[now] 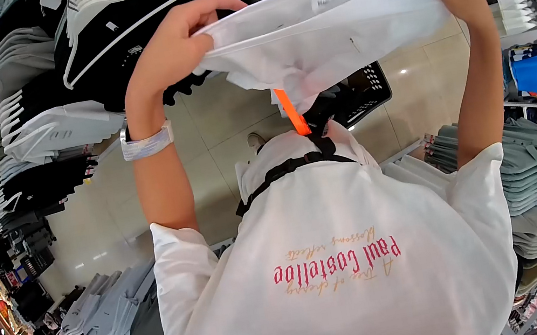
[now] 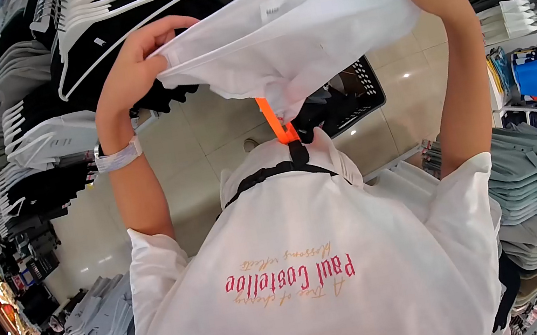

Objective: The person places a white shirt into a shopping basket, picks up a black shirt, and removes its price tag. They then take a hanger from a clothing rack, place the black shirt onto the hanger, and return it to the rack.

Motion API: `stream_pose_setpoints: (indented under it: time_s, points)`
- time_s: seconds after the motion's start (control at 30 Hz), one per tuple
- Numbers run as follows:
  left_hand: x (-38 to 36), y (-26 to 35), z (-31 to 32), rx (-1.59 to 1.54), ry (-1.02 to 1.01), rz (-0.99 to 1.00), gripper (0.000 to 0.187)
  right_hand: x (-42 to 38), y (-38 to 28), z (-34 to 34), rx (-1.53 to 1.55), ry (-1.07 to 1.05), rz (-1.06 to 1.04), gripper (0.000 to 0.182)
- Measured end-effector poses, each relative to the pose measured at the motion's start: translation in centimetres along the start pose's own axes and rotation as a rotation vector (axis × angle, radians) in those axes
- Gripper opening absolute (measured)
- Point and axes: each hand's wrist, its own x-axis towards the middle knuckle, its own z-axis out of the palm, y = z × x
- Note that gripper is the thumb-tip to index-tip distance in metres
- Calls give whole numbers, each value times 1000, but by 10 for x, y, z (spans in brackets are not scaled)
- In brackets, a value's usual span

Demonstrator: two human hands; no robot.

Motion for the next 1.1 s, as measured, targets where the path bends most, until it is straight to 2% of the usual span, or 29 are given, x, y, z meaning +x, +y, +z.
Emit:
stream_pose_setpoints:
  time_s: [0.07, 0.1, 0.23, 0.3, 0.4, 0.47, 0.5, 0.53, 0.57, 0.63, 0.7, 0.73, 0.77, 0.83, 0.87, 0.9, 0.93, 0.97, 1.07, 1.1]
  points:
    - [-1, -2, 9, -80, 25, 171, 51, 2, 0, -3, 98, 66, 42, 22]
    - [-1, -5, 15, -109, -42, 167, 51, 1, -1, -6, 92, 50, 50, 22]
    - [2, 0, 29, -148, -38, 127, 48, 6, -3, -7, 207, -31, 87, 25]
    - [2, 9, 30, -194, -3, -20, 42, 8, 1, -8, 251, -58, 116, 26]
    - [2, 8, 33, -226, -20, -90, 31, 10, 13, -12, 348, -121, 155, 27]
    - [2, -7, 44, -274, -11, -42, 30, 6, 8, -10, 385, -161, 195, 30]
    - [1, -12, 49, -324, -7, 4, 30, 3, 8, -7, 369, -165, 149, 29]
    - [-2, -8, 51, -349, -31, -19, 28, -2, 11, -5, 382, -185, 167, 30]
    - [-7, -8, 56, -418, -48, -133, 27, -7, 13, 0, 397, -203, 185, 31]
    - [-12, -10, 83, -697, 106, -149, 25, -21, 4, 25, 559, -5, 282, 31]
    - [-11, 4, 105, -789, 166, -37, 22, -33, 3, 68, 728, 237, 406, 31]
    - [-9, 10, 122, -864, 168, -22, 20, -43, 9, 93, 669, 304, 472, 31]
    - [-5, 15, 141, -940, 170, -5, 18, -51, 12, 117, 817, 294, 500, 32]
    - [0, 25, 169, -933, -27, -92, 23, -70, 14, 169, 1015, 254, 529, 34]
    - [4, 32, 190, -871, 12, 22, 18, -83, 20, 193, 1058, 174, 488, 34]
    - [6, 36, 206, -808, 48, 133, 14, -85, -10, 198, 1118, 203, 553, 37]
    - [7, 33, 213, -808, 42, 135, 14, -114, 19, 229, 905, 168, 508, 41]
    - [9, 29, 219, -817, 27, 123, 12, -137, 38, 261, 905, 181, 512, 41]
    - [13, 26, 225, -917, 17, 61, 9, -189, 69, 329, 1610, 205, 678, 54]
    - [14, 23, 229, -955, 20, 60, 11, -191, 63, 317, 1616, 236, 685, 54]
